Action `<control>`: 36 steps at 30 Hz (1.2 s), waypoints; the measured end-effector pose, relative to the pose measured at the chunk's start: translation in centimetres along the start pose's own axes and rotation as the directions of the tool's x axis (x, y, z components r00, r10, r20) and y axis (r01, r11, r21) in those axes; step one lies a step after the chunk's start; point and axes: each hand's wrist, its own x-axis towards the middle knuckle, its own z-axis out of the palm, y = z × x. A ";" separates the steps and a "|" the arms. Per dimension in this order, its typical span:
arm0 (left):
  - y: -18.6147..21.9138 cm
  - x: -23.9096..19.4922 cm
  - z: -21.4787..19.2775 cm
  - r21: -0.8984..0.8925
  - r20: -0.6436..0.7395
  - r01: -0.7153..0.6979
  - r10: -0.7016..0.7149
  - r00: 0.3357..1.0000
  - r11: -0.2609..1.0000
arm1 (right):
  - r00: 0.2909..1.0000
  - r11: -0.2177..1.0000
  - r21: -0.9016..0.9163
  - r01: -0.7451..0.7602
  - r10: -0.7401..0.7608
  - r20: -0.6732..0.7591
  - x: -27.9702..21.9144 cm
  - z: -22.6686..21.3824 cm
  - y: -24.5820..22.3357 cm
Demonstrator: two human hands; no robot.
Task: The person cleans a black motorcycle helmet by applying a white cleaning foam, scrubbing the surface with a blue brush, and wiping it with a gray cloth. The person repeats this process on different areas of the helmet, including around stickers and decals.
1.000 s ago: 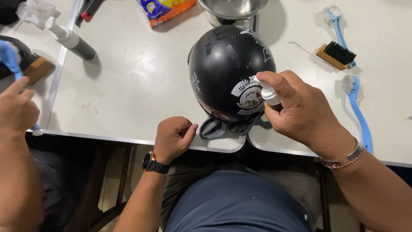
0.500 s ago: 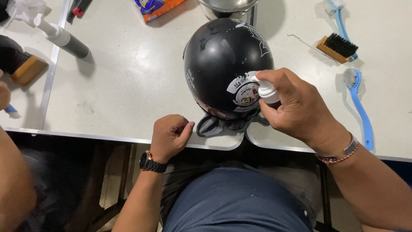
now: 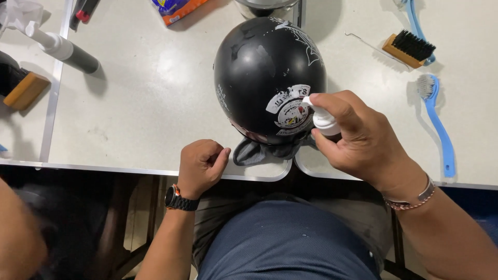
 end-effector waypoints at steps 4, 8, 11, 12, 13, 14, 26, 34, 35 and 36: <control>-0.1 0.0 0.0 0.012 0.003 0.001 -0.001 1.000 1.000 | 0.999 1.000 -0.026 -0.013 0.014 0.039 0.5 0.3 -0.6; -0.1 -0.2 0.0 0.020 -0.006 -0.010 0.010 1.000 1.000 | 1.000 0.999 -0.046 0.004 -0.004 0.010 0.3 1.1 -0.4; -0.1 0.0 0.0 0.025 -0.003 -0.019 0.020 1.000 1.000 | 1.000 1.000 -0.013 -0.022 0.022 -0.015 0.2 1.3 -0.1; 0.0 0.0 0.0 0.024 0.000 -0.017 0.017 1.000 1.000 | 0.999 0.999 0.015 -0.050 0.050 -0.015 0.1 1.3 0.0; 0.0 0.0 0.0 0.021 0.004 -0.020 0.019 1.000 1.000 | 0.998 0.998 0.012 -0.055 0.055 -0.016 0.0 1.0 0.3; 0.0 0.1 0.0 0.009 0.001 -0.017 0.017 1.000 1.000 | 0.991 0.991 0.037 -0.128 0.127 0.034 -0.1 0.6 0.5; 0.2 0.0 0.1 0.015 0.004 -0.001 0.001 1.000 1.000 | 0.927 0.889 0.428 -0.164 0.287 -0.241 5.1 0.0 10.0; 0.0 0.2 0.3 -0.009 -0.014 0.022 -0.022 1.000 1.000 | 0.835 0.867 0.420 -0.270 0.428 -0.347 12.4 6.6 19.8; -0.1 0.1 0.3 -0.011 -0.014 0.035 -0.035 0.999 0.999 | 0.844 0.895 0.344 -0.283 0.403 -0.354 12.5 6.9 20.2; -0.3 -0.1 0.3 -0.012 -0.015 0.048 -0.048 0.999 0.999 | 0.853 0.918 0.267 -0.294 0.377 -0.360 12.6 7.4 20.6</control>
